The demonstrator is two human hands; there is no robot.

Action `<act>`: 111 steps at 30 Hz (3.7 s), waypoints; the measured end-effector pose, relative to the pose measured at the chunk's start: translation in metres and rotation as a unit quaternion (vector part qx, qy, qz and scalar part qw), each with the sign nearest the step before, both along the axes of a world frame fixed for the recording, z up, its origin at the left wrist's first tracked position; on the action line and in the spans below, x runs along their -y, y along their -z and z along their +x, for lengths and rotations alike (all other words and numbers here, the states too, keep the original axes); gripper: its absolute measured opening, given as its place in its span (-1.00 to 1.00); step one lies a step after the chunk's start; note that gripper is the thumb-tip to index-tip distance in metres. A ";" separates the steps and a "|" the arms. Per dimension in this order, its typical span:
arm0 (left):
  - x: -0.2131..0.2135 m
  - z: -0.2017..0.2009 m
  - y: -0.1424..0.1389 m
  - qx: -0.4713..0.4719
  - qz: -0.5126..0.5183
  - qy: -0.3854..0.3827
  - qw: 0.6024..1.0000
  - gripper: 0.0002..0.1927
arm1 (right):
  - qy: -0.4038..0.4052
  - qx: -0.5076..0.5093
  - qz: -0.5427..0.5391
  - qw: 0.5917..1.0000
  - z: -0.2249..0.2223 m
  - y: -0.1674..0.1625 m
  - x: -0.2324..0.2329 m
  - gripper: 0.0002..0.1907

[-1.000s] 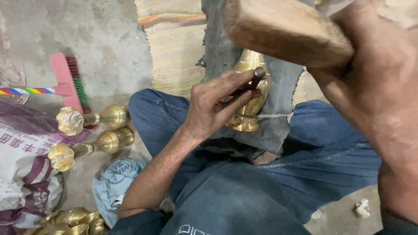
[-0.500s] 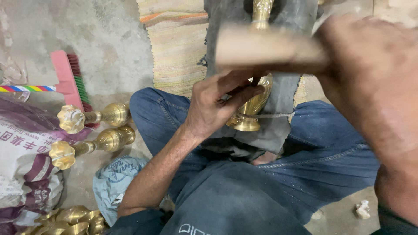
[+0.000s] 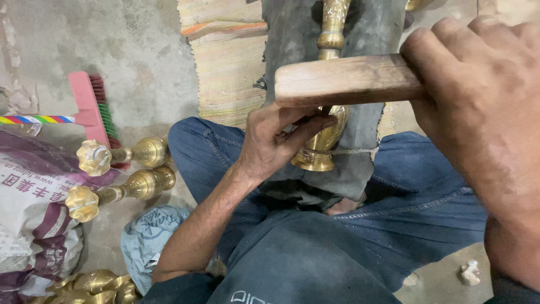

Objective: The person sits on the floor with a brass vase held against a sandbag on their lap and hammers a decorative pattern into it, using a wooden mallet to strike a metal punch held against the vase surface. They reposition the punch and rotate the vase to continue the pattern along its body.

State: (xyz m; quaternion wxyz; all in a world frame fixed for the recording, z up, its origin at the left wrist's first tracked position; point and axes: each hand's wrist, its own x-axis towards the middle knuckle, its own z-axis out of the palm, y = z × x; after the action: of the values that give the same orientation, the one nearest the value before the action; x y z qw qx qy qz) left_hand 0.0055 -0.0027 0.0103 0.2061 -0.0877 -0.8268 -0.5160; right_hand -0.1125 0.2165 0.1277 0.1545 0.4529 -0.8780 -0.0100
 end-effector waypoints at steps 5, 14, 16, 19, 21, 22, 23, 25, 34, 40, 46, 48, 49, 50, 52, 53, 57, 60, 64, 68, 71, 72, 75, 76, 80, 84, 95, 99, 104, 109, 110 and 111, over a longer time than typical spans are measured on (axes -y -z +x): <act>0.002 0.000 0.004 0.022 -0.029 -0.016 0.999 -0.63 | 0.015 0.054 -0.033 0.998 -0.002 0.006 -0.003 -0.74; 0.001 -0.002 0.005 0.013 -0.011 -0.015 1.000 -0.68 | -0.022 0.018 -0.011 1.000 -0.006 -0.006 0.003 -0.69; 0.000 -0.001 0.004 0.003 -0.004 -0.011 1.000 -0.67 | -0.024 0.030 -0.007 0.999 -0.004 -0.008 0.006 -0.67; 0.002 -0.001 0.002 0.000 -0.010 -0.010 1.000 -0.70 | -0.024 0.001 0.021 0.999 -0.002 -0.007 0.008 -0.63; 0.003 -0.001 0.001 0.007 -0.003 0.005 1.000 -0.69 | 0.000 0.062 -0.018 0.998 -0.003 -0.007 0.007 -0.66; 0.005 -0.001 0.000 0.021 -0.006 0.008 1.000 -0.66 | 0.024 0.105 -0.046 0.993 -0.003 -0.006 0.007 -0.68; 0.005 0.000 -0.001 0.037 -0.008 0.007 0.999 -0.63 | 0.067 0.180 -0.084 0.978 0.000 -0.004 0.007 -0.71; 0.005 0.000 0.000 0.046 0.000 0.007 0.999 -0.62 | 0.069 0.141 -0.072 0.985 0.001 -0.003 0.007 -0.72; 0.003 -0.004 0.008 0.034 -0.013 0.004 0.999 -0.64 | -0.003 0.038 0.005 0.999 -0.006 -0.005 0.005 -0.71; 0.002 0.000 0.001 0.015 -0.006 -0.002 1.000 -0.66 | 0.014 0.058 -0.037 0.998 -0.002 -0.001 0.003 -0.69; 0.004 -0.003 0.001 0.033 -0.005 -0.011 0.999 -0.69 | -0.006 -0.016 0.009 1.000 -0.002 0.002 -0.001 -0.72; 0.004 -0.002 0.001 0.041 -0.003 -0.007 0.999 -0.67 | -0.007 0.009 -0.006 1.000 -0.002 0.002 -0.002 -0.73; 0.005 -0.001 0.001 0.033 0.001 0.000 0.999 -0.67 | -0.007 0.013 -0.001 1.000 -0.002 0.001 -0.003 -0.72; 0.005 -0.001 0.001 0.028 0.006 0.006 1.000 -0.68 | -0.006 0.001 0.028 1.000 -0.002 0.001 -0.002 -0.68; 0.005 0.000 0.001 0.017 0.005 0.007 1.000 -0.68 | -0.011 0.008 0.023 1.000 -0.002 0.001 -0.002 -0.67; 0.005 0.000 0.002 0.013 0.000 0.005 1.000 -0.68 | -0.013 0.029 -0.009 0.999 -0.004 0.000 -0.001 -0.70; 0.007 0.001 0.004 0.011 0.022 0.020 0.999 -0.66 | -0.024 0.032 -0.010 0.999 -0.005 0.001 0.002 -0.63; 0.007 0.000 0.006 0.056 0.004 0.033 0.998 -0.74 | -0.043 0.027 -0.012 0.999 -0.003 0.000 0.001 -0.68; 0.008 0.003 0.005 0.001 -0.015 0.024 1.000 -0.73 | -0.022 -0.004 0.023 0.999 0.000 -0.002 -0.002 -0.72; 0.008 0.001 0.002 0.001 0.007 0.023 1.000 -0.73 | -0.012 -0.009 0.036 0.999 0.000 -0.002 -0.002 -0.71; 0.010 0.000 0.002 0.043 0.021 0.024 0.999 -0.77 | -0.035 -0.032 0.010 0.999 -0.002 -0.005 0.002 -0.71; 0.009 0.001 0.001 0.070 0.026 0.022 0.997 -0.80 | -0.028 -0.006 -0.003 1.000 0.000 -0.006 0.003 -0.71; 0.010 0.003 0.001 0.041 -0.014 0.001 0.999 -0.72 | 0.003 0.070 -0.031 0.997 0.003 -0.009 0.009 -0.69; 0.010 0.004 0.001 0.020 -0.018 0.008 1.000 -0.72 | 0.002 0.074 -0.032 0.997 0.004 -0.010 0.010 -0.70; 0.010 0.007 0.002 0.010 -0.014 0.014 1.000 -0.75 | -0.025 -0.010 0.016 0.999 0.006 -0.009 0.009 -0.78; 0.008 0.010 0.004 -0.014 -0.003 -0.011 1.000 -0.77 | -0.028 -0.007 -0.029 0.999 0.004 0.006 0.005 -0.74; -0.028 -0.047 0.029 -0.111 0.516 -0.085 0.845 -0.67 | 0.015 0.622 -0.263 0.737 -0.024 0.100 0.029 -0.19; -0.017 -0.055 0.032 -0.093 0.578 -0.113 0.803 -0.61 | -0.042 0.503 -0.322 0.801 -0.007 0.098 0.033 -0.21; -0.017 -0.048 0.028 -0.063 0.447 -0.093 0.888 -0.65 | 0.012 0.463 -0.281 0.840 0.002 0.090 0.036 -0.24; -0.010 -0.016 0.005 0.008 0.160 -0.041 0.986 -0.66 | 0.196 0.480 -0.230 0.824 0.005 0.074 0.017 -0.49; -0.010 -0.010 0.001 0.008 0.075 -0.033 0.997 -0.66 | 0.241 0.466 -0.199 0.828 0.006 0.069 0.012 -0.53; -0.010 -0.003 -0.004 0.009 -0.010 -0.025 1.000 -0.65 | 0.191 0.393 -0.203 0.876 0.009 0.065 0.008 -0.55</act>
State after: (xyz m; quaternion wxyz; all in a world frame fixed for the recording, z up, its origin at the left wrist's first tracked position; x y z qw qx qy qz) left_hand 0.0021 0.0070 0.0141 0.2109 -0.0644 -0.8356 -0.5032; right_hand -0.1040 0.2085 0.0623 -0.1197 0.2022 -0.9185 0.3179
